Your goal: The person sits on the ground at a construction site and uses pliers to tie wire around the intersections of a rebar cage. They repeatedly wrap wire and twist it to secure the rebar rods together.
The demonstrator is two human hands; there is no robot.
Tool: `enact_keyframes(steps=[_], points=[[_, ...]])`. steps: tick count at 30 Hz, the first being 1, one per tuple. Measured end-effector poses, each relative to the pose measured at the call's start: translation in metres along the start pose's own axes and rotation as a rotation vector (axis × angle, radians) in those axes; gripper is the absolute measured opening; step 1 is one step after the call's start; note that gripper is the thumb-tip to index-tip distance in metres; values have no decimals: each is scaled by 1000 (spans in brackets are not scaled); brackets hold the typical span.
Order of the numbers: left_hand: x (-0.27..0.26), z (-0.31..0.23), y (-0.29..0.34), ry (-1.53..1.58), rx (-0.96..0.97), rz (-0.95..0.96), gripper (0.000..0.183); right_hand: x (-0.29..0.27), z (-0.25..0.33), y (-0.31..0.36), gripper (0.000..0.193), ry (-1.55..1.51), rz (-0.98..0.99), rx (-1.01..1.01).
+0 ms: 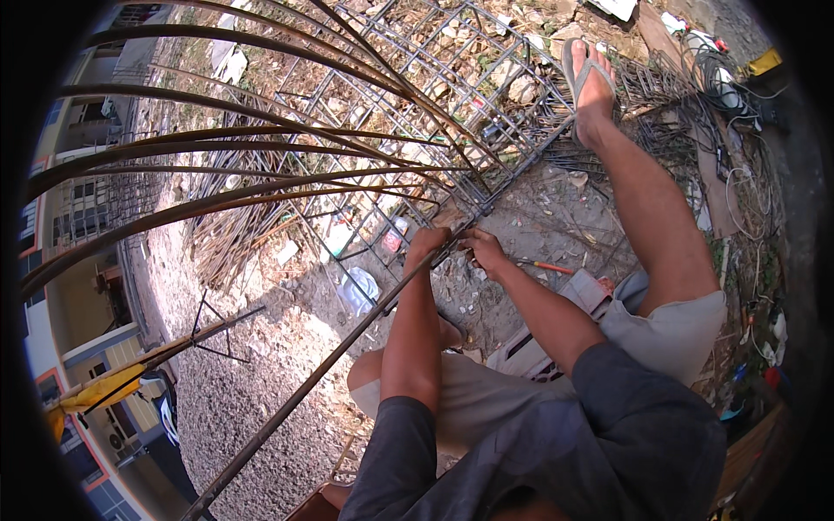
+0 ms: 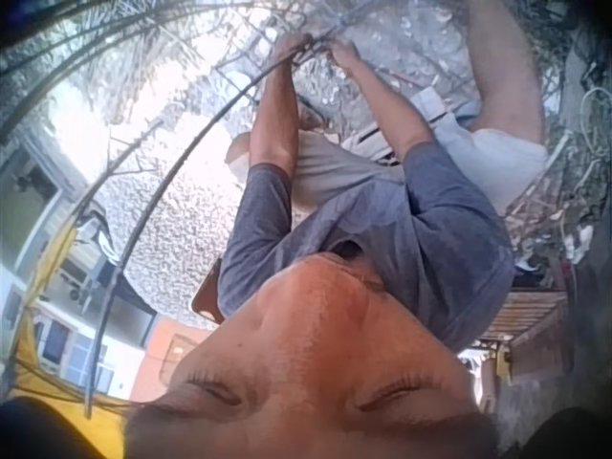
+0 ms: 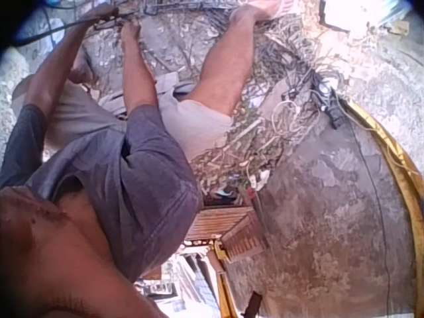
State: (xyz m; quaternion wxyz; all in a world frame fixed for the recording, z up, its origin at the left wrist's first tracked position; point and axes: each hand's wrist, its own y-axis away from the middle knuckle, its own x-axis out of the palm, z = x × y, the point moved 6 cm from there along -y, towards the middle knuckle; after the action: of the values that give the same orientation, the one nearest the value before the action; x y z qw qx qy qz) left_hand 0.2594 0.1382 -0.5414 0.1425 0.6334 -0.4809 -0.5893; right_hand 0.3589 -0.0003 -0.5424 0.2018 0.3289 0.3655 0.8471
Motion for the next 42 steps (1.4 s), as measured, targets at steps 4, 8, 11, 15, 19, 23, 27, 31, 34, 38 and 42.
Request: enact_keyframes(steps=[4,8,11,15,19,23,27,31,34,38,42], points=[[-1,-1,7,70,38,-40,26,-17,-17,-10,19,125,-178,-104],[-12,-19,22,11,117,-72,26,-36,-45,-6,23,262,-549,-159],[-11,-16,23,-59,145,-70,27,-33,-84,-5,23,217,-511,-35],[-14,-31,22,-109,179,-67,28,-22,-105,-18,19,94,-290,-69],[-13,-23,30,-134,187,-104,27,12,-85,-3,20,-214,-112,104],[-16,-26,29,-95,148,-76,25,27,-69,-12,19,-358,-46,139],[-21,-34,41,9,116,-89,25,35,-57,-25,18,-493,-20,106],[-22,-33,53,193,171,-77,31,38,-61,-29,15,-562,37,71],[-20,-36,49,310,158,-56,31,32,-64,-38,15,-626,34,21],[-16,-27,45,326,197,-141,31,24,-57,-47,12,-647,-15,19],[-10,-18,39,392,130,-127,30,26,-40,-36,18,-549,-18,13]])
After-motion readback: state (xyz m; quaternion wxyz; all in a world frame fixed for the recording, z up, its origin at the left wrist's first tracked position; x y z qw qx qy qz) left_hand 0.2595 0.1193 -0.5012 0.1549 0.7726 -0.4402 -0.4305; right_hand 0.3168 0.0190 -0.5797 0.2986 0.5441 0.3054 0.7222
